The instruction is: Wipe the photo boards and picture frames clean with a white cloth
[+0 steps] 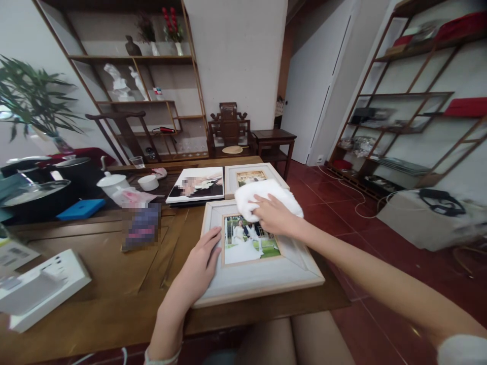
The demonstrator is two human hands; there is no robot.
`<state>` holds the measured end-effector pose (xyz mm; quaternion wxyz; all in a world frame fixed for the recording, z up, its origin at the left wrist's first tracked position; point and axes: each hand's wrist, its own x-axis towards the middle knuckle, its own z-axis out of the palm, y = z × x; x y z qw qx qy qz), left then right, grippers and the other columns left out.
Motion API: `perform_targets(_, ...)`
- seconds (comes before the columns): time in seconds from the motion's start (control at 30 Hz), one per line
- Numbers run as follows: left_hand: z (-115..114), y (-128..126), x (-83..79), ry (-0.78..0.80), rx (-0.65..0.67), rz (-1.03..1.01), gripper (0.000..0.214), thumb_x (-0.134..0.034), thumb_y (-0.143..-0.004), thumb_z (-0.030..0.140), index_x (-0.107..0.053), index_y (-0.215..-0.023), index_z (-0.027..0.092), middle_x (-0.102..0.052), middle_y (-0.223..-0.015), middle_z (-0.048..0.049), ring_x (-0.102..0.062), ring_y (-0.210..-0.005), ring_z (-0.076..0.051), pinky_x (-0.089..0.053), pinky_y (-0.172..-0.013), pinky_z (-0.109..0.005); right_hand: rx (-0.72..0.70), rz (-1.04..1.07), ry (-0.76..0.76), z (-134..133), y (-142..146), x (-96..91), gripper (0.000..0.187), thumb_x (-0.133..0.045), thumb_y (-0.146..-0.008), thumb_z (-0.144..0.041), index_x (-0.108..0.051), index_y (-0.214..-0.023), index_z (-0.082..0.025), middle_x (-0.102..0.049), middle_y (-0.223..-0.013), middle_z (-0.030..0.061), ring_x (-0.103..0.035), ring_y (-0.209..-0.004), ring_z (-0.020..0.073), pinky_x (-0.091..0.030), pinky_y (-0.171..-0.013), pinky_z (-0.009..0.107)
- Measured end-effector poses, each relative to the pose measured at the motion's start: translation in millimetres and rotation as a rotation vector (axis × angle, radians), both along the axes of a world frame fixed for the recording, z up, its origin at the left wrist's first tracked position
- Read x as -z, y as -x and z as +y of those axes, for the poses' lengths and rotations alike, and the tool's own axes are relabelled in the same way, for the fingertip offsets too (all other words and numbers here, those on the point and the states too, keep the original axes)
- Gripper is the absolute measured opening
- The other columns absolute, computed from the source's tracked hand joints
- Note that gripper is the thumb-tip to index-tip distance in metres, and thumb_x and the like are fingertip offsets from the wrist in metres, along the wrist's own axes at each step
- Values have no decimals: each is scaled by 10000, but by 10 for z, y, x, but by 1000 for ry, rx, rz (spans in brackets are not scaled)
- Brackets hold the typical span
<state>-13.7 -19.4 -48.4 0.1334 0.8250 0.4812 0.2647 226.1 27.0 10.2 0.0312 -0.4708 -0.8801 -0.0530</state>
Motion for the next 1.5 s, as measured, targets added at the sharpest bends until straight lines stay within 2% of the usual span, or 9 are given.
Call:
perform_targets(0.17, -6, -1, -1, 3, -3, 7, 438, -338, -917, 319, -532, -1243, 99, -464, -1376, -130, -413, -1283, -239, -325, -1090, -416, 124, -13, -49, -89, -348, -59, 310, -446, -717, -50, -682, -903, -122, -592, -1223, 171, -521, -1165, 310, -365, -978, 479)
perform_targets(0.33, -12, -5, -13, -9, -1, -14, 404, -359, -912, 315, -551, -1227, 150, -478, -1369, -103, -431, -1271, -237, -338, -1082, -418, 46, 88, -122, -3, -356, 69, 400, -492, -713, -83, -646, -1077, -142, -472, -1383, 117, -295, -1344, 315, -233, -1074, 509)
perform_targets(0.47, -10, -6, -18, -3, -7, -14, 414, -363, -908, 320, -551, -1227, 135, -484, -1362, -112, -430, -1271, -239, -338, -1081, -415, -7, 97, -58, -77, -306, 145, 391, -472, -703, -58, -657, -1044, -110, -490, -1361, 147, -303, -1344, 298, -225, -1087, 493)
perform_targets(0.67, -9, -11, -9, -27, -2, -19, 389, -367, -906, 308, -566, -1205, 157, -496, -1353, -99, -443, -1261, -240, -354, -1072, -425, -93, 107, 119, -819, -247, -84, 322, -484, -713, -67, -673, -964, -135, -615, -1195, 150, -402, -1281, 296, -264, -1082, 473)
perform_targets(0.83, -13, -15, -16, -20, -3, -3, 397, -349, -916, 306, -561, -1206, 138, -485, -1361, -108, -432, -1269, -235, -338, -1081, -427, -93, 150, 257, -1306, -171, -135, 319, -517, -720, -97, -680, -981, -181, -556, -1301, 116, -404, -1292, 279, -284, -1090, 444)
perform_targets(1.03, -7, -5, -22, -21, 4, 4, 392, -359, -910, 308, -563, -1207, 155, -486, -1361, -103, -441, -1263, -235, -353, -1072, -421, 39, 235, 40, -758, -241, 103, 330, -490, -824, -186, -646, -1113, -148, -515, -1337, 154, -341, -1329, 293, -248, -1098, 478)
perform_targets(1.23, -6, -3, -40, -13, 0, 2, 383, -369, -904, 305, -568, -1194, 154, -493, -1355, -102, -443, -1262, -236, -348, -1074, -424, 25, 173, -89, -67, -263, 105, 310, -435, -868, -182, -662, -1068, -115, -570, -1272, 155, -311, -1337, 302, -236, -1079, 509)
perform_targets(1.37, -4, -5, -38, -6, -4, 6, 401, -354, -908, 313, -564, -1194, 127, -492, -1353, -116, -441, -1263, -233, -342, -1078, -416, -36, 78, -61, -103, -235, 72, 297, -423, -859, -144, -681, -994, -83, -646, -1126, 159, -388, -1277, 317, -257, -1069, 487)
perform_targets(1.5, -2, -6, -25, -15, -1, 8, 394, -356, -909, 315, -563, -1195, 140, -494, -1352, -109, -438, -1266, -229, -343, -1077, -417, -86, 88, 38, -537, -249, -11, 286, -413, -881, -172, -681, -962, -118, -680, -1008, 137, -418, -1249, 317, -293, -1054, 482)
